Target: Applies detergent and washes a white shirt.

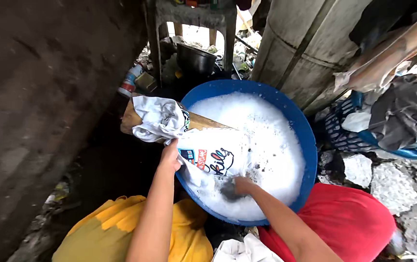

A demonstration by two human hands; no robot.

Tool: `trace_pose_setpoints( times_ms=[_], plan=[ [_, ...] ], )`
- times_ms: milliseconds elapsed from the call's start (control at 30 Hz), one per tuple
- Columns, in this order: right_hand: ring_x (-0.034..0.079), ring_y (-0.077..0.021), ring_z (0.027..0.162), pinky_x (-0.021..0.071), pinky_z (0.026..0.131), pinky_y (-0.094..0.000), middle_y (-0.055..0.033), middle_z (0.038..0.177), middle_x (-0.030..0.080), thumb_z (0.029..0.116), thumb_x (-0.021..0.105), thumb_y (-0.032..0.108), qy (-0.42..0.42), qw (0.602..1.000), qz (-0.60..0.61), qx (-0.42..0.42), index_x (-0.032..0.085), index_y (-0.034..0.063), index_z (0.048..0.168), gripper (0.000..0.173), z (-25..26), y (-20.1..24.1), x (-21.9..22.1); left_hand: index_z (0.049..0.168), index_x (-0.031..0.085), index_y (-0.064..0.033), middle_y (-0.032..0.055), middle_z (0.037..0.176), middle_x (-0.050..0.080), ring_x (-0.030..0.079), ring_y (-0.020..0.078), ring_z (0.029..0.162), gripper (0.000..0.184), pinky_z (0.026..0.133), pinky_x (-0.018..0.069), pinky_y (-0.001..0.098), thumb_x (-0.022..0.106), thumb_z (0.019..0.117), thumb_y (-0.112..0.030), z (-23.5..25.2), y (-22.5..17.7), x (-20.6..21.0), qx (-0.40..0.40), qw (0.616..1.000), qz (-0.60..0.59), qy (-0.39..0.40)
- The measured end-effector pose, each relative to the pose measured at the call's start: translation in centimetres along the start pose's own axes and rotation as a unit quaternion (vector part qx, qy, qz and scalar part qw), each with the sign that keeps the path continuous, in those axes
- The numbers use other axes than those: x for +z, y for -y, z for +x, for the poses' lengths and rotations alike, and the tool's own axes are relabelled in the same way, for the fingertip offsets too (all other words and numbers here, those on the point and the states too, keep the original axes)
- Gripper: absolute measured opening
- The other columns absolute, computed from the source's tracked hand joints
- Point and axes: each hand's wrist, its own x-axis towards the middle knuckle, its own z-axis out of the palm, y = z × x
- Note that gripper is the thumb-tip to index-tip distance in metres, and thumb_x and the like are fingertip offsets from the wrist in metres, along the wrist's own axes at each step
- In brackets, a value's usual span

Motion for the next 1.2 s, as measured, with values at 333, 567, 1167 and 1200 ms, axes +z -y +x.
trace_pose_setpoints(
  times_ms=[333,567,1167,1200],
  plan=[
    [0.065,-0.0225,0.094,0.0565,0.085,-0.0416,-0.0194,0.109,0.065,0.0868,0.074,0.004,-0.168,0.852,0.432,-0.245,0.052,-0.0067,0.132,0.051,-0.4,6.1,-9.3,0.149,0.042,-0.0078,0.0177,0.142,0.054,0.056,0.0303,0.128,0.051,0.102,0.0491,0.0531,0.044,0.1095,-0.041,0.5,-0.1,0.3,-0.005,1.0,-0.02,-0.007],
    [0.057,-0.05,0.125,0.0506,0.097,-0.0652,-0.0337,0.139,0.054,0.0914,0.076,0.029,-0.367,0.893,0.236,-0.112,0.049,-0.003,0.145,0.068,3.0,11.3,-9.4,0.144,0.047,-0.0041,0.018,0.135,0.058,0.06,0.0273,0.12,0.043,0.098,0.0515,0.0482,0.042,0.1108,-0.031,0.1,-0.2,0.9,0.01,0.999,-0.015,-0.035],
    [0.058,-0.052,0.124,0.0487,0.098,-0.0674,-0.0353,0.137,0.054,0.0887,0.077,0.025,-0.435,0.823,0.35,0.103,0.044,-0.0036,0.146,0.072,5.8,-0.3,-12.0,0.147,0.044,-0.0118,0.0114,0.138,0.058,0.06,0.0242,0.123,0.046,0.099,0.0526,0.048,0.04,0.1104,-0.039,0.6,-0.2,0.7,-0.006,0.999,-0.033,-0.009],
    [0.058,-0.0517,0.123,0.0489,0.098,-0.0672,-0.0351,0.136,0.055,0.0887,0.077,0.025,-0.442,0.817,0.355,0.103,0.044,-0.004,0.147,0.073,5.7,1.0,-12.0,0.146,0.044,-0.0124,0.011,0.137,0.058,0.06,0.0237,0.122,0.045,0.098,0.0528,0.0475,0.04,0.1104,-0.039,0.6,-0.2,0.6,-0.007,0.999,-0.035,-0.003]
  ],
)
